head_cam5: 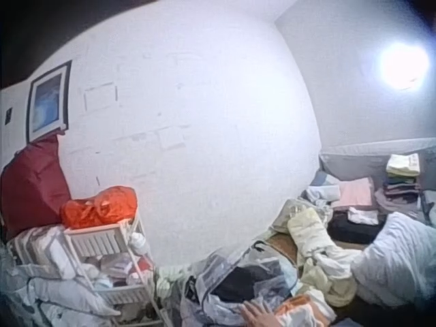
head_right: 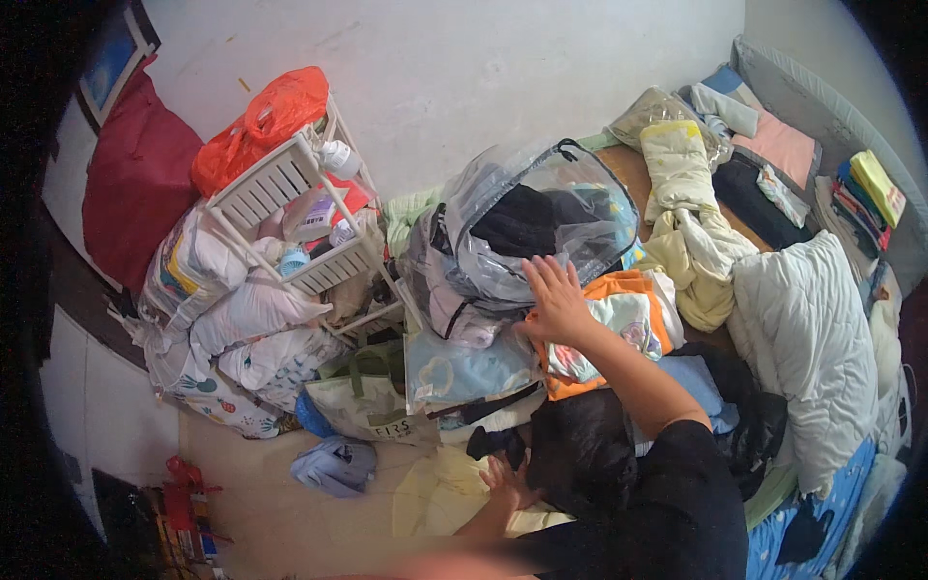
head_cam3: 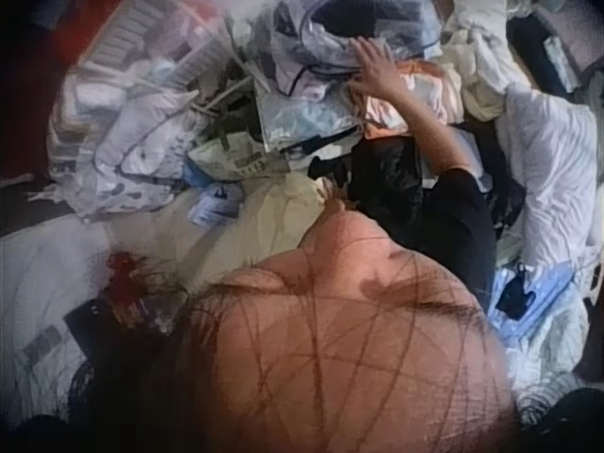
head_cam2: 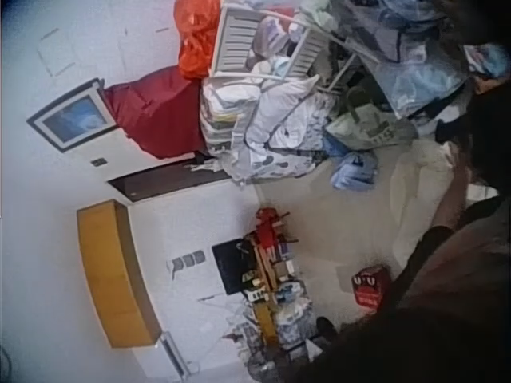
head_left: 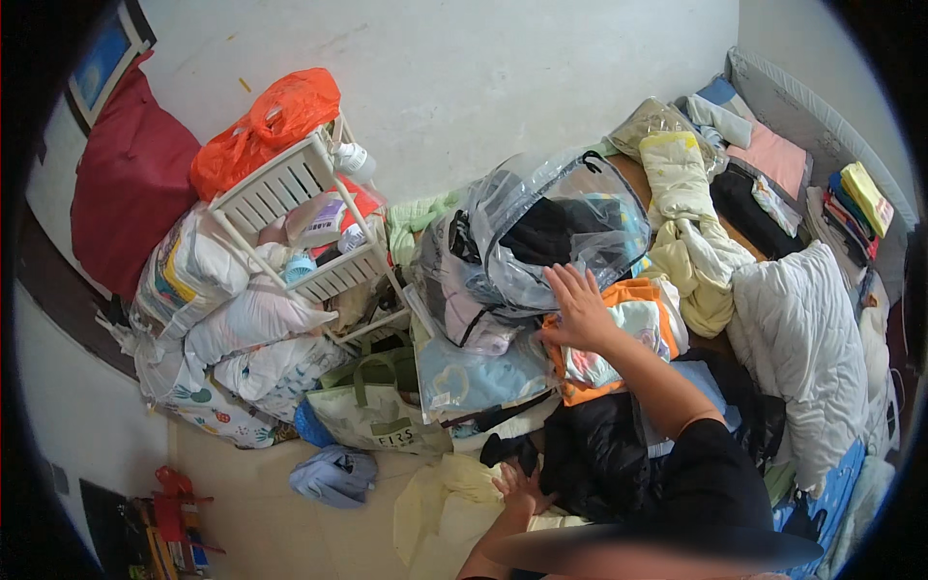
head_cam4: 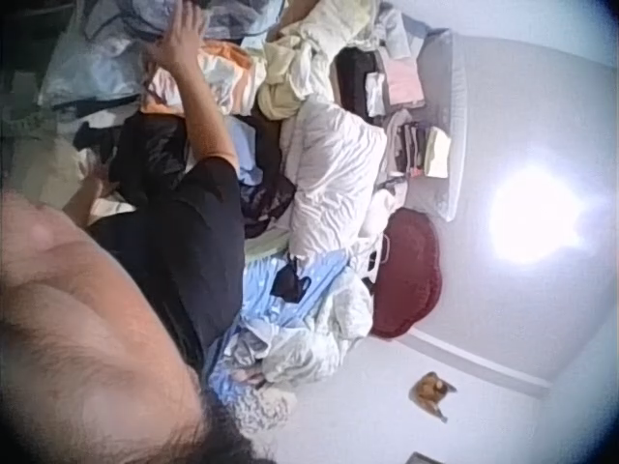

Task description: Folding various items of clothing and placing them into storage bags or stacks.

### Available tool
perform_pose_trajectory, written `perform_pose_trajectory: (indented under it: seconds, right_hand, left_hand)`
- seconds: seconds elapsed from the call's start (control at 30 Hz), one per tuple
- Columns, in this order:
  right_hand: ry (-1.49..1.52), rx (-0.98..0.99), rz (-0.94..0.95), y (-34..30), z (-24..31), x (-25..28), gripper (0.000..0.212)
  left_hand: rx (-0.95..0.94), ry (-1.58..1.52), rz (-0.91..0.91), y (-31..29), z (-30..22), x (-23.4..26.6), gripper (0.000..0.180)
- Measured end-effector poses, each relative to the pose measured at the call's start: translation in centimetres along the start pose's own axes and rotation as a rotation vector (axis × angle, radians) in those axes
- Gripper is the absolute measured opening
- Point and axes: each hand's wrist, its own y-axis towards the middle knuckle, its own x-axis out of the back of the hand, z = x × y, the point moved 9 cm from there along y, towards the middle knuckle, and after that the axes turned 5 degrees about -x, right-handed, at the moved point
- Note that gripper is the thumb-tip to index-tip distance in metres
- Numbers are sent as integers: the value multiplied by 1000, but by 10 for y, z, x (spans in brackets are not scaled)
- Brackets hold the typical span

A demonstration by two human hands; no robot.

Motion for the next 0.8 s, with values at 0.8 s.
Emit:
perform_pose_trajectory:
  seconds: [0.8]
  right_hand:
    - [289,113,358,8,81,117,48]
  left_hand:
    - [-44,-124,30,-22,-4,14,101]
